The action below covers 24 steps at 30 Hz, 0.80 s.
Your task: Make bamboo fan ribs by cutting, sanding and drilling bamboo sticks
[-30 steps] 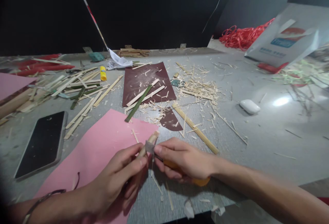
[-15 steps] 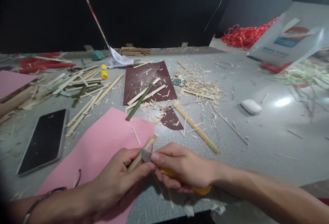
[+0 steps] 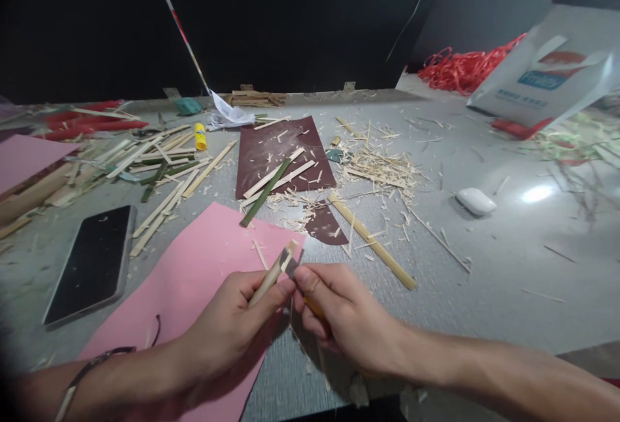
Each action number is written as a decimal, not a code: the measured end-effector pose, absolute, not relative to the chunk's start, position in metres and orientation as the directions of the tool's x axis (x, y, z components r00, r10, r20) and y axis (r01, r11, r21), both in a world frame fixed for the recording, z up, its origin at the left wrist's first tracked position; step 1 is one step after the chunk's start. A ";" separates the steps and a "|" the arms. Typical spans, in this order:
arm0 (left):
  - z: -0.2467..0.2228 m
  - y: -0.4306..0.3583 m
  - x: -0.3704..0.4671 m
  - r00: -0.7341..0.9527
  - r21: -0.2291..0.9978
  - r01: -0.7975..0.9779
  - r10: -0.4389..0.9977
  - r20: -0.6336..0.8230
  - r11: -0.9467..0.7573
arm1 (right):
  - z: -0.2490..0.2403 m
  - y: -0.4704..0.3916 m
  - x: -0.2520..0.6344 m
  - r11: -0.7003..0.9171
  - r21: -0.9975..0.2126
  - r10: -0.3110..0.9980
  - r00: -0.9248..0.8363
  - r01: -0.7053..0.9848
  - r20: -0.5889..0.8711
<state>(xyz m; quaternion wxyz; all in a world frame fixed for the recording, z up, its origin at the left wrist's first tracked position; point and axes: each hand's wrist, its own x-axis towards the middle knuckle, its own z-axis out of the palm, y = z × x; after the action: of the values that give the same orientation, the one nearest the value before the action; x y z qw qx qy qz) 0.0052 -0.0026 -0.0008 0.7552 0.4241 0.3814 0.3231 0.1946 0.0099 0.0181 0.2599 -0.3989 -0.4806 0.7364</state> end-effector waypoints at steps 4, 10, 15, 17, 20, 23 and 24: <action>-0.006 -0.009 -0.001 0.449 0.955 0.051 0.847 -0.284 0.293 | 0.026 0.065 0.232 -0.211 -0.970 0.973 -0.117 -0.117 -0.198; -0.005 -0.010 -0.001 0.429 0.953 0.042 0.856 -0.289 0.301 | 0.033 0.103 0.255 -0.111 -0.967 0.994 -0.015 -0.231 -0.111; 0.002 -0.006 0.001 0.484 0.953 0.122 0.822 -0.300 0.276 | 0.021 0.051 0.218 -0.201 -0.979 0.892 -0.420 -0.034 -0.168; 0.002 -0.005 0.000 0.522 0.960 0.175 0.806 -0.279 0.219 | 0.020 0.041 0.211 -0.126 -0.991 0.840 -0.525 0.056 -0.136; 0.000 -0.004 -0.002 0.538 0.959 0.228 0.799 -0.270 0.170 | 0.021 0.040 0.209 -0.090 -0.992 0.796 -0.592 0.090 -0.126; -0.001 -0.005 -0.002 0.529 0.955 0.222 0.799 -0.286 0.195 | 0.021 0.042 0.210 -0.150 -0.987 0.808 -0.568 0.060 -0.158; -0.001 -0.005 -0.002 0.528 0.957 0.209 0.800 -0.285 0.203 | 0.020 0.042 0.210 -0.168 -0.985 0.820 -0.548 0.049 -0.167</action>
<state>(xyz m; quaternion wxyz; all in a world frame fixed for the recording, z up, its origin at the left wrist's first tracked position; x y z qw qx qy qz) -0.0024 -0.0052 -0.0012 0.6463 0.5884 0.4288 0.2285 0.2102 0.0419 0.0198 0.2899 -0.3770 -0.5762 0.6647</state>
